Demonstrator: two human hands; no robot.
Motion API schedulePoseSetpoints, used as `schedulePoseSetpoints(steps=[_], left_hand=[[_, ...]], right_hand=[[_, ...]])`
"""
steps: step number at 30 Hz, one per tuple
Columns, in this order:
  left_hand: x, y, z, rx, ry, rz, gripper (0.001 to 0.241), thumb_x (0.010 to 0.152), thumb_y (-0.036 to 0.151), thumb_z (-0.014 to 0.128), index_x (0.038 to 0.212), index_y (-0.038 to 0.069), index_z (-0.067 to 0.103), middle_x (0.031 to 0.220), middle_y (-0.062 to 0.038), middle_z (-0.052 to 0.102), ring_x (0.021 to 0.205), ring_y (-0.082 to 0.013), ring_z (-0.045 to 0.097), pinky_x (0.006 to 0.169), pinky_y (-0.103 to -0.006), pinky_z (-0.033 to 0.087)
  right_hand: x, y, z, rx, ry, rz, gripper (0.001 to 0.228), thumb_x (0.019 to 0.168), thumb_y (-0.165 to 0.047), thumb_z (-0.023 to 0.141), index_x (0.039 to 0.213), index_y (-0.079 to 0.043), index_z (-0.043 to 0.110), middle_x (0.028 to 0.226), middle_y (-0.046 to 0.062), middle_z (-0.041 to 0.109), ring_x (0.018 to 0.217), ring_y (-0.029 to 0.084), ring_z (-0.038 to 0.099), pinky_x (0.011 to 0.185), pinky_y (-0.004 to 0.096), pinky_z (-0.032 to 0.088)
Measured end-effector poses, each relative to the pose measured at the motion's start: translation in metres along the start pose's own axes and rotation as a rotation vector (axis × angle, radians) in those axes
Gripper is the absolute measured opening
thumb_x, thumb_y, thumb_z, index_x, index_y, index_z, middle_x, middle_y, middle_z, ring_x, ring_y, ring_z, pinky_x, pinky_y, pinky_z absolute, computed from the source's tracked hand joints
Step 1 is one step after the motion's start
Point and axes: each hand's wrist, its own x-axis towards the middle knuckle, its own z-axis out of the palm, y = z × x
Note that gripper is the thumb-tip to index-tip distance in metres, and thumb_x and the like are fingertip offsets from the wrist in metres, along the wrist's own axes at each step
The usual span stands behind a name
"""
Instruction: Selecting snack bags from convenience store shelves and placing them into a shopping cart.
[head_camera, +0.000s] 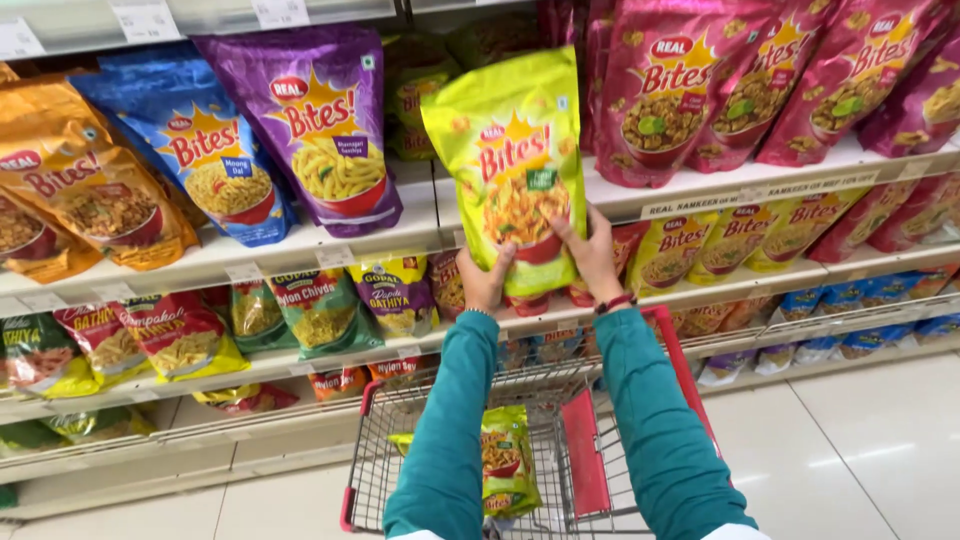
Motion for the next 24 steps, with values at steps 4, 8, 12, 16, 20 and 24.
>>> schedulePoseSetpoints(steps=[4,8,12,16,20,24], left_hand=[[-0.058,-0.03,-0.038,-0.03,-0.036,-0.136,0.049,0.089,0.037,0.08,0.115,-0.002,0.067,0.103,-0.009,0.074,0.089,-0.0139,0.068,0.081,-0.0303,0.056],[-0.119,-0.037,-0.077,0.215,-0.055,-0.28,0.05,0.089,0.044,0.077,0.106,-0.003,0.072,0.093,-0.011,0.076,0.083,-0.0187,0.07,0.079,-0.0354,0.056],[-0.206,-0.097,-0.131,0.645,-0.023,-0.529,0.061,0.081,0.056,0.079,0.102,-0.002,0.079,0.091,-0.021,0.077,0.086,-0.0313,0.073,0.083,-0.0446,0.055],[-0.273,-0.1,-0.163,0.712,-0.05,-0.79,0.071,0.077,0.065,0.076,0.105,0.0,0.079,0.098,-0.023,0.079,0.096,-0.0347,0.076,0.092,-0.0442,0.055],[-0.324,-0.133,-0.196,0.574,0.035,-1.158,0.085,0.073,0.07,0.076,0.124,0.002,0.071,0.117,-0.02,0.075,0.113,-0.0302,0.071,0.101,-0.0395,0.05],[-0.374,-0.197,-0.234,0.613,0.07,-1.277,0.103,0.066,0.069,0.082,0.139,0.0,0.059,0.133,-0.02,0.067,0.123,-0.0298,0.064,0.105,-0.0384,0.047]], right_hand=[[-0.064,0.03,0.003,-0.14,-0.027,-0.05,0.065,0.084,-0.05,0.082,0.122,0.001,0.066,0.111,0.012,0.075,0.099,0.018,0.073,0.089,0.034,0.06],[-0.133,0.034,0.015,-0.381,-0.041,-0.062,0.056,0.08,-0.04,0.088,0.114,0.001,0.071,0.101,0.011,0.078,0.092,0.019,0.075,0.085,0.035,0.059],[-0.211,0.055,0.027,-0.444,-0.116,0.328,0.056,0.073,-0.041,0.088,0.11,-0.001,0.073,0.096,0.014,0.081,0.08,0.02,0.08,0.075,0.035,0.063],[-0.28,0.116,0.029,-0.396,-0.148,0.409,0.056,0.076,-0.04,0.087,0.11,0.001,0.071,0.097,0.016,0.081,0.087,0.022,0.081,0.074,0.036,0.063],[-0.332,0.185,0.031,-0.337,-0.317,0.733,0.065,0.082,-0.047,0.08,0.126,-0.002,0.065,0.109,0.014,0.079,0.097,0.022,0.077,0.082,0.034,0.061],[-0.378,0.266,0.036,-0.413,-0.497,1.004,0.077,0.089,-0.049,0.079,0.138,0.002,0.049,0.125,0.017,0.07,0.113,0.021,0.068,0.095,0.037,0.055]])
